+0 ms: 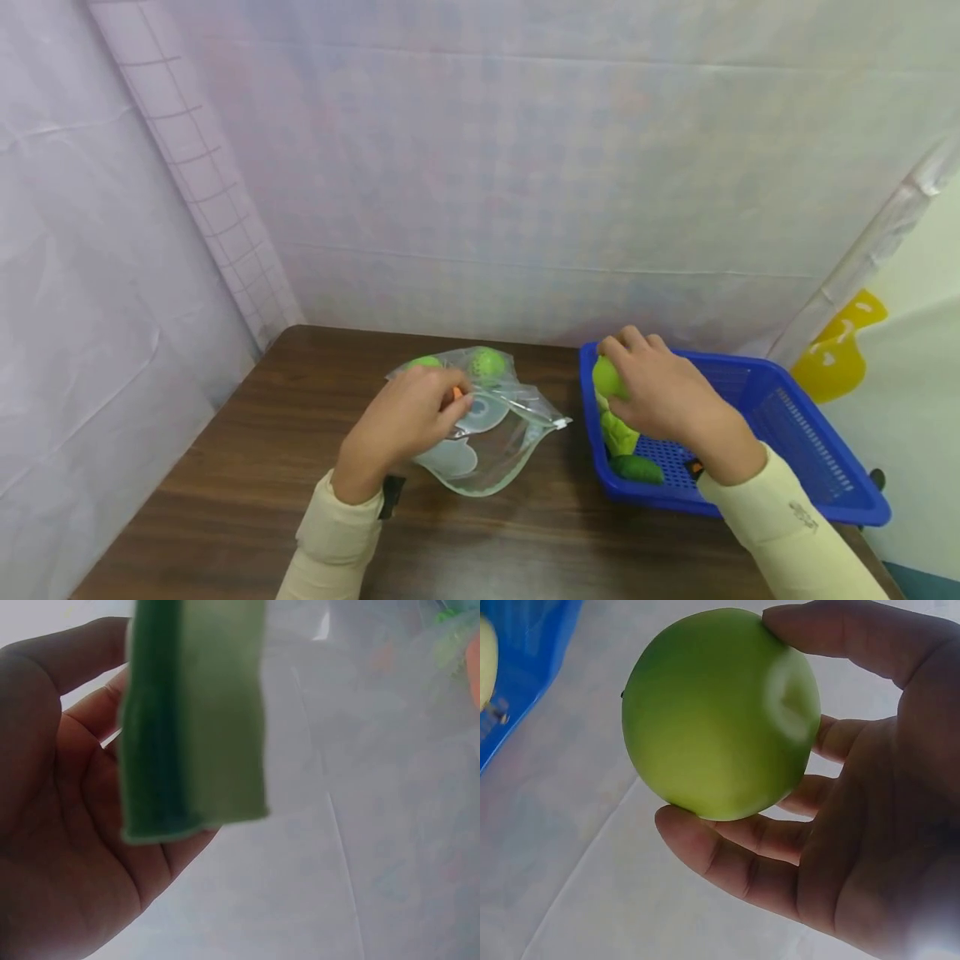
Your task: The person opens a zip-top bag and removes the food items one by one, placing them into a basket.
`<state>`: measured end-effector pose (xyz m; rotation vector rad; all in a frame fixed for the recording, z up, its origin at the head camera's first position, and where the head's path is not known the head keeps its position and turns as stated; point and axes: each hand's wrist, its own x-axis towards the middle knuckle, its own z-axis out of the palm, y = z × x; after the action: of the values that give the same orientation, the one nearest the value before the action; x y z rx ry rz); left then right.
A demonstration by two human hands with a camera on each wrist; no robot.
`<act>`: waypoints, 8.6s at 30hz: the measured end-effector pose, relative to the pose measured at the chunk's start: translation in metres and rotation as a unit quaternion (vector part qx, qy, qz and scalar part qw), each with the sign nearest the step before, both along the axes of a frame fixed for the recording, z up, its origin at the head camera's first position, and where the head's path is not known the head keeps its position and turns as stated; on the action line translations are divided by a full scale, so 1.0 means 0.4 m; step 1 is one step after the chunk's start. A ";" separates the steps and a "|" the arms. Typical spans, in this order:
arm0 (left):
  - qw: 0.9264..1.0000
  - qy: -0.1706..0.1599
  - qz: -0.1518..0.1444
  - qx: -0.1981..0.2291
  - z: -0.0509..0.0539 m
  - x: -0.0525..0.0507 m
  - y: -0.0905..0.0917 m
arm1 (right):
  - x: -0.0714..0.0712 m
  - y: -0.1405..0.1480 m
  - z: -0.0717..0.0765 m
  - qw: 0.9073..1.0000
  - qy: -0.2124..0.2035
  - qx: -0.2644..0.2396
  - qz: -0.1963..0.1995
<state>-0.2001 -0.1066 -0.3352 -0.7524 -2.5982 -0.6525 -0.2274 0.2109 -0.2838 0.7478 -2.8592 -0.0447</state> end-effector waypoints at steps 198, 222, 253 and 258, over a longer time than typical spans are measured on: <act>0.999 0.038 -0.005 0.005 -0.001 0.015 -0.002 | 0.040 -0.383 -0.223 0.977 -0.078 -0.101 0.170; 1.000 0.021 -0.022 -0.004 0.000 0.025 0.013 | -0.068 -0.443 -0.335 0.993 -0.095 -0.065 0.039; 0.999 0.028 -0.018 -0.013 0.008 0.034 0.025 | -0.114 -0.465 -0.387 0.990 -0.136 -0.040 -0.026; 0.999 0.023 -0.027 -0.013 0.000 0.034 0.025 | -0.109 -0.464 -0.401 0.987 -0.146 -0.053 -0.025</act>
<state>-0.1866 -0.0964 -0.3350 -0.8394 -2.5570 -0.6100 -0.2712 0.0254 -0.4442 0.7127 -3.1262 0.2274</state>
